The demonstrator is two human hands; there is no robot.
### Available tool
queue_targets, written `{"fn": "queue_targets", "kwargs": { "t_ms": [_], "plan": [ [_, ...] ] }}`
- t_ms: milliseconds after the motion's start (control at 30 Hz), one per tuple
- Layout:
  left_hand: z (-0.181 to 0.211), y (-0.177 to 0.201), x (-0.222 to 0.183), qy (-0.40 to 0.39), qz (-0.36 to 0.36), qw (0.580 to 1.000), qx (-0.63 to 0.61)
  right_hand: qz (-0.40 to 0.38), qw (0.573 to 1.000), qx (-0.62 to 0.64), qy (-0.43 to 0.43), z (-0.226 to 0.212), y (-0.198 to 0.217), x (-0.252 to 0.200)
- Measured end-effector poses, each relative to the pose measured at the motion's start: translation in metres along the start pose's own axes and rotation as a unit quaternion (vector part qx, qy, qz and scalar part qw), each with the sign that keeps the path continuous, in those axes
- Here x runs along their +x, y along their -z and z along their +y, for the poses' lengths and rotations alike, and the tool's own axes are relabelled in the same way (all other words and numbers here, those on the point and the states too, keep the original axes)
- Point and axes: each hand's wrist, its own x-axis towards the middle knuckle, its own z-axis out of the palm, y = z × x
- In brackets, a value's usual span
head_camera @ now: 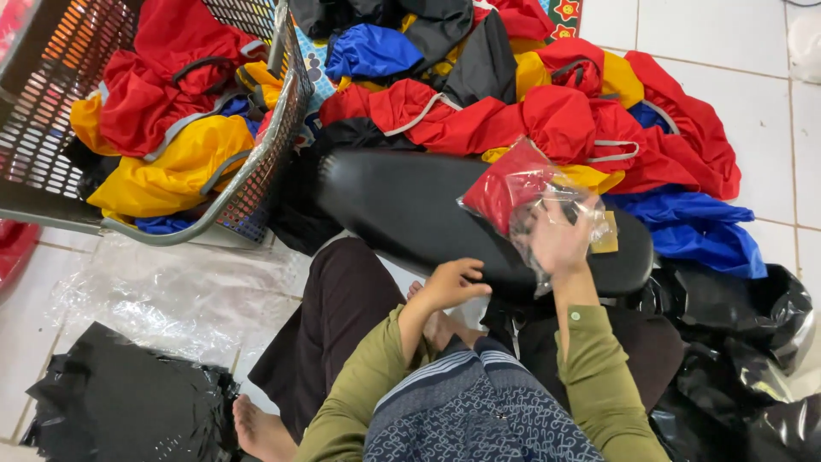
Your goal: Cleaning red fabric covers with a sponge, folding them, and placing them into plastic bags, then trimming loose threads with scissors.
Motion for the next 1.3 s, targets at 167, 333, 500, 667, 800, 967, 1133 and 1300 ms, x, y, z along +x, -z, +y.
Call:
{"fn": "queue_targets", "kwargs": {
  "t_ms": [167,333,500,667,800,967,1133,1300],
  "plan": [
    [-0.027,0.031,0.025,-0.004,0.228,0.971,-0.067,-0.050,0.703,-0.706,0.064,0.011,0.058,0.012],
    [0.008,0.050,0.008,0.000,0.365,0.929,-0.065,-0.077,0.397,-0.913,0.046,0.035,-0.040,-0.015],
    [0.041,0.044,0.000,-0.215,0.386,0.893,0.091,-0.269,0.432,-0.860,0.025,0.146,0.021,-0.071],
    [0.048,0.047,0.024,-0.294,0.334,0.883,0.151,-0.302,0.609,-0.727,0.104,0.104,-0.008,-0.106],
    [0.074,0.058,0.052,-0.339,0.345,0.847,0.220,0.022,0.581,-0.721,0.378,0.048,-0.009,-0.042],
    [0.029,0.045,0.131,-0.271,0.243,0.840,0.402,0.091,0.535,-0.775,0.324,0.052,0.041,0.074],
    [-0.018,0.040,0.146,-0.209,0.171,0.835,0.480,0.079,0.514,-0.832,0.192,0.100,0.075,0.098],
    [-0.024,0.034,0.135,-0.276,0.218,0.794,0.495,0.074,0.494,-0.833,0.237,0.111,0.084,0.083]
  ]
}}
